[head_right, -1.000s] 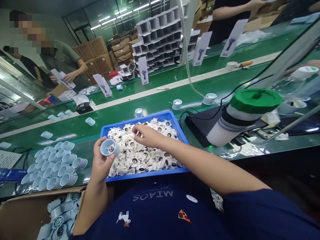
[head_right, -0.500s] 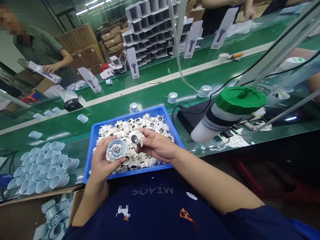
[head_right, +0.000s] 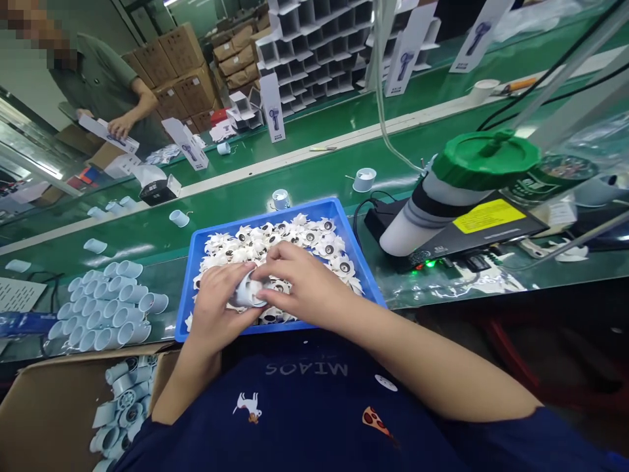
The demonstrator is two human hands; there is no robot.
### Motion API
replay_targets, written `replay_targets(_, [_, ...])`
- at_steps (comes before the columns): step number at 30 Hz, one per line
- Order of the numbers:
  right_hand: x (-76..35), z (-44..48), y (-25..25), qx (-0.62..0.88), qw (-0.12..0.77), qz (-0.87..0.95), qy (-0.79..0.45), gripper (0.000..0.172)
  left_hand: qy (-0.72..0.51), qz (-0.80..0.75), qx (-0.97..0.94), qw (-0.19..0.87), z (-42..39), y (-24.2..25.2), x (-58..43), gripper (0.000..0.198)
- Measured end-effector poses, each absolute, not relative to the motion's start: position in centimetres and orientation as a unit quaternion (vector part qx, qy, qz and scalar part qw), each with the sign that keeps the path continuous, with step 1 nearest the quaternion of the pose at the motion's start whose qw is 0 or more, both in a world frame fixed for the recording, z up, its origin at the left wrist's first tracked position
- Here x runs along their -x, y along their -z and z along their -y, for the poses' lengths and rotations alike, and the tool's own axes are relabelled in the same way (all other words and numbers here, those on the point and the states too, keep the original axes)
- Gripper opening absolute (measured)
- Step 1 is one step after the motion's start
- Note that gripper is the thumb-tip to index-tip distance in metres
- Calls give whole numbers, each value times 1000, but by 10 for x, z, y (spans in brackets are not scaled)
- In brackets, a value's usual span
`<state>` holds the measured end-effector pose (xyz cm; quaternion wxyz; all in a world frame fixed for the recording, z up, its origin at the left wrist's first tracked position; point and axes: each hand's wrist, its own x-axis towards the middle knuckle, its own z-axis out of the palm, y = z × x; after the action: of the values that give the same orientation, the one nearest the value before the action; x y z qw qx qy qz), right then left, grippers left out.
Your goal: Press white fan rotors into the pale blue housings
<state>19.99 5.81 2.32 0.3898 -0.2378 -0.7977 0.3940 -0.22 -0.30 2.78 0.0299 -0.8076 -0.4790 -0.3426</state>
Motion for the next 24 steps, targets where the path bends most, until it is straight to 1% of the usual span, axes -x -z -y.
replay_targets(1, [-198, -57, -25, 251, 381, 826, -331, 14, 349, 473, 808, 39, 3, -26, 0, 50])
replay_targets(3, [-195, -55, -28, 265, 369, 849, -269, 12, 373, 469, 798, 57, 2, -24, -4, 50])
replay_targets(6, [-195, -55, -30, 277, 373, 853, -240, 11, 388, 477, 786, 56, -2, -22, -5, 50])
replay_targets(7, [-197, -55, -31, 274, 385, 850, -235, 7, 385, 479, 787, 46, -3, -22, -4, 51])
replay_targets(8, [-199, -54, -32, 266, 404, 845, -229, 6, 381, 481, 789, 35, -5, -22, -3, 53])
replay_targets(10, [-204, -54, -34, 242, 447, 834, -213, 24, 377, 482, 791, 15, -8, -24, 1, 57])
replay_targets(12, [-207, -52, -33, 225, 461, 839, -180, 28, 378, 476, 794, 6, -11, -26, 5, 59])
replay_targets(15, [-216, -51, -27, 230, 422, 870, -109, 36, 363, 468, 806, 6, -17, -30, 12, 65])
replay_targets(16, [-222, -51, -24, 234, 423, 871, -89, 33, 351, 472, 808, 7, -21, -31, 14, 66])
replay_targets(18, [-239, -51, -18, 243, 462, 850, -70, 22, 318, 492, 810, -7, -37, -33, 21, 65])
replay_targets(21, [-267, -49, -6, 274, 528, 799, -82, 12, 266, 595, 756, -58, -84, -36, 38, 58])
replay_targets(24, [-279, -40, 6, 307, 534, 780, -111, 11, 248, 691, 675, -70, -148, -39, 59, 69])
